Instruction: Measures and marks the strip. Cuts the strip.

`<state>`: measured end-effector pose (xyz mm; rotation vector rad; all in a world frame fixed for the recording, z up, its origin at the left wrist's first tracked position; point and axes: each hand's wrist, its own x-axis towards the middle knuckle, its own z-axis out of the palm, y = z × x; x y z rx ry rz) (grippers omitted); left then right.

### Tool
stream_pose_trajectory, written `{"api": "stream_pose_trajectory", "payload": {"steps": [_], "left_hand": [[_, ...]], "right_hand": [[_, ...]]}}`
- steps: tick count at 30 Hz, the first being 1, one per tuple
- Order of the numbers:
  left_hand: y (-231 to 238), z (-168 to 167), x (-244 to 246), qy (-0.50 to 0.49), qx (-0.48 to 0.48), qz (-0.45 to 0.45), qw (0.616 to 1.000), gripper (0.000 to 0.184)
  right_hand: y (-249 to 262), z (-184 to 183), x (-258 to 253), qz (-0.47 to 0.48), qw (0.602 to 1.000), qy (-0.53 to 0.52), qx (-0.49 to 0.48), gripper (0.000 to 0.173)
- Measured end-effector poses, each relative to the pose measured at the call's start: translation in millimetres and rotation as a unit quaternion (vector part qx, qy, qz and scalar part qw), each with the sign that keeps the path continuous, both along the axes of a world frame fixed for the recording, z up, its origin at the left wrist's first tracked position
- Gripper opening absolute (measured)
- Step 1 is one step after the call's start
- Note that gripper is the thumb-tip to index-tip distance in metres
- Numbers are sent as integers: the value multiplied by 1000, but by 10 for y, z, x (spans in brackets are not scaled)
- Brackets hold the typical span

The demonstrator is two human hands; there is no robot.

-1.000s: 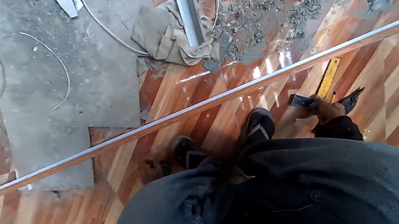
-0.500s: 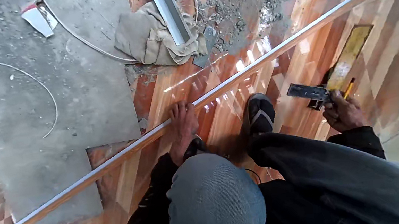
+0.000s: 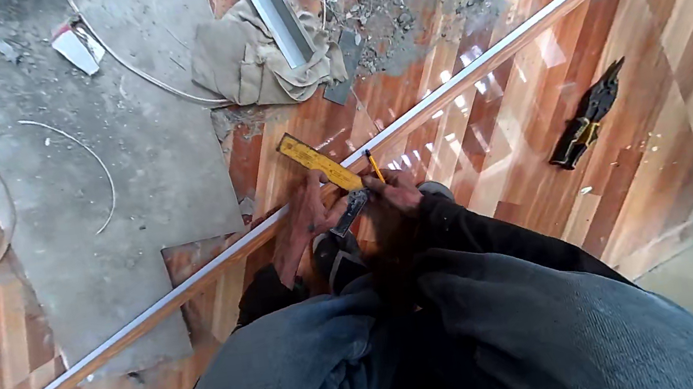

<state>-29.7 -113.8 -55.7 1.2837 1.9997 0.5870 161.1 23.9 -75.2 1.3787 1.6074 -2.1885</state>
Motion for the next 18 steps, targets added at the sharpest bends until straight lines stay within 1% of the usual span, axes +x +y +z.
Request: {"api": "stream_pose_trajectory", "payload": {"steps": [2, 3, 5, 7, 10, 12, 14, 18], "left_hand": [[-31, -5, 36, 15, -17, -18, 1000, 80], [-64, -3, 55, 19, -24, -21, 999, 85], [-150, 89, 69, 32, -30, -32, 999, 89], [-66, 191, 67, 23, -37, -42, 998, 84], [-84, 74, 78, 29, -32, -51, 998, 74], [-197, -35, 97, 38, 8, -55, 998, 66], [-200, -156, 109, 62, 54, -57, 995, 59], [-237, -348, 135, 141, 132, -73, 979, 52]], "right_hand": [[-17, -51, -73, -29, 999, 16, -2, 29], [-41, -55, -101, -35, 999, 21, 0, 29], [-113, -27, -152, -43, 999, 21, -3, 29], [-205, 0, -178, -53, 998, 15, -2, 28], [-334, -13, -154, -60, 998, 29, -3, 27], [-399, -8, -124, -66, 997, 34, -7, 28], [-414, -8, -100, -70, 997, 43, -11, 27], [-437, 12, -61, -83, 995, 51, -20, 25]]}}
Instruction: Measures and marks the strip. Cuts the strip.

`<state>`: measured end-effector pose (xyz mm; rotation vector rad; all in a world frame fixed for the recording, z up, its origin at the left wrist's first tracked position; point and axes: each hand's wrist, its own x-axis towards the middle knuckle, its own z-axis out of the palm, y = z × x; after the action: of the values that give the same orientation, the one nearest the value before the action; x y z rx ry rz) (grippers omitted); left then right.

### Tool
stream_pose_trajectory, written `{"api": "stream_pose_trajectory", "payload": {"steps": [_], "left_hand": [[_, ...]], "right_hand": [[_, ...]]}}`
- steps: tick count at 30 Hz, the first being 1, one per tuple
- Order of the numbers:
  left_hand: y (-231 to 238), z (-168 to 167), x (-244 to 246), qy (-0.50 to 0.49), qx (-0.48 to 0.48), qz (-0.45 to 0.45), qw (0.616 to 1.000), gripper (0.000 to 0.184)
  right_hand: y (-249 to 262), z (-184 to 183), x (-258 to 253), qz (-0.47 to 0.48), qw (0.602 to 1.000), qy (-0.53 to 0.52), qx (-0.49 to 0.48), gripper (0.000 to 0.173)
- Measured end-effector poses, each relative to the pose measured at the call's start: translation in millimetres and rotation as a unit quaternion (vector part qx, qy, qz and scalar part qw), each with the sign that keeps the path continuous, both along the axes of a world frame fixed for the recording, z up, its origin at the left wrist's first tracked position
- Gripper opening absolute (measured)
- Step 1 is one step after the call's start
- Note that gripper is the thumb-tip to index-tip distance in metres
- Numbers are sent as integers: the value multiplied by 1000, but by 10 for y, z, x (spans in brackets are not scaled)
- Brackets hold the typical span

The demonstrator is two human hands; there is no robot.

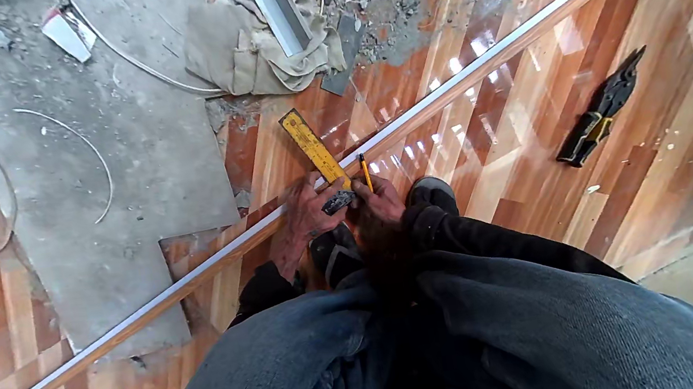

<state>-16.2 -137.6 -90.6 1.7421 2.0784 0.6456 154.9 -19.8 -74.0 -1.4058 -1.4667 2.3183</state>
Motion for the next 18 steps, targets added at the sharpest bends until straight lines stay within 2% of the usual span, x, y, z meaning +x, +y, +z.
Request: {"api": "stream_pose_trajectory", "payload": {"steps": [6, 13, 18], "left_hand": [[-2, 156, 37, -18, -28, -3, 999, 51], [-56, 16, 57, -10, -25, 4, 1000, 51], [-55, 51, 78, -23, -27, 6, 999, 52]], "right_hand": [[-3, 0, 49, -15, 999, 27, -13, 25], [-12, -106, 94, -11, 999, 35, -8, 25], [-26, -69, 112, -7, 1000, 26, -15, 23]]}}
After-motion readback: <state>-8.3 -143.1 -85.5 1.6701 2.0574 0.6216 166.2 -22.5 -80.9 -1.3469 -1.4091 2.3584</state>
